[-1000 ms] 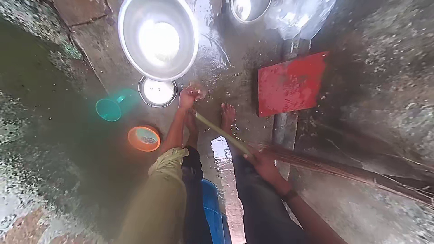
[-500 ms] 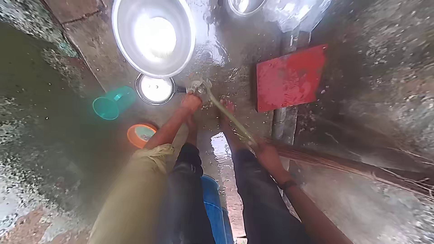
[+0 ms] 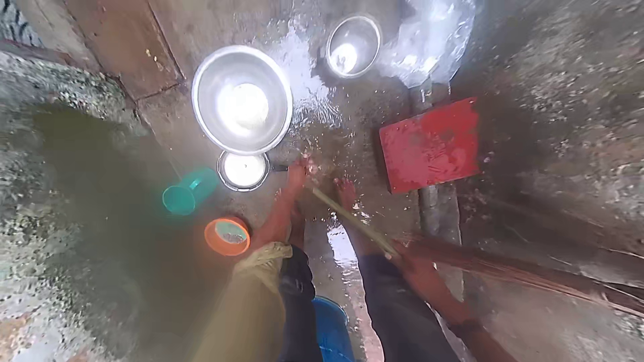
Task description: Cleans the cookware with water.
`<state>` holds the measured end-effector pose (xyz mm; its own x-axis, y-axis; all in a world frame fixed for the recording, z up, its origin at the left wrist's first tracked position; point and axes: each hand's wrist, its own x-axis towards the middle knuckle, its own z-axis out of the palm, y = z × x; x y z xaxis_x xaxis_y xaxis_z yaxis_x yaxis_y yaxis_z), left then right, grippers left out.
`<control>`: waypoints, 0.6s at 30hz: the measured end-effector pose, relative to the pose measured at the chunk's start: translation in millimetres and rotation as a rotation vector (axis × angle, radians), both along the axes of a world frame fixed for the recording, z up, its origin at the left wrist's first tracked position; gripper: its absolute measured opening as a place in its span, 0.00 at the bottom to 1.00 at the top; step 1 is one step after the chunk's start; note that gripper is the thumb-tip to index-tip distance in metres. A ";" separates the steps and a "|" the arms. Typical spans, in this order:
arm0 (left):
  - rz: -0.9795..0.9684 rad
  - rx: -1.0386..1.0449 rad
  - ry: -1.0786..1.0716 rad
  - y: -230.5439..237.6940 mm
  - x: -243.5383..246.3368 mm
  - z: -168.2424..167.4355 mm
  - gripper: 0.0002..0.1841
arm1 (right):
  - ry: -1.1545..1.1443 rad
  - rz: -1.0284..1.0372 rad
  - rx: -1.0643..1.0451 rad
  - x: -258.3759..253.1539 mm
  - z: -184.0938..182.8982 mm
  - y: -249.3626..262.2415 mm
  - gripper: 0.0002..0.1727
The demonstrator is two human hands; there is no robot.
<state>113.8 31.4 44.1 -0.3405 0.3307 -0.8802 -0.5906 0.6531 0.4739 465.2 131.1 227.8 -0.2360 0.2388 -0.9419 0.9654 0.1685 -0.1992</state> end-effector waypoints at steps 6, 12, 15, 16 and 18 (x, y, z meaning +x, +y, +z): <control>0.084 -0.103 -0.002 74.5 -2.8 3.8 0.21 | -0.006 -0.028 0.051 1.8 -9.5 4.3 0.28; -0.903 0.037 0.827 134.0 -23.7 60.1 0.15 | -0.023 -0.043 0.045 1.3 -9.4 6.7 0.28; -1.071 0.118 1.011 188.8 -40.1 64.9 0.14 | -0.009 -0.068 0.074 1.9 -10.2 10.5 0.28; -1.101 0.155 1.076 205.3 -46.1 63.2 0.15 | -0.001 -0.074 0.078 3.0 -11.3 10.2 0.27; -1.099 0.294 1.300 225.4 -55.5 64.5 0.14 | 0.004 -0.080 0.073 7.0 -13.2 9.4 0.27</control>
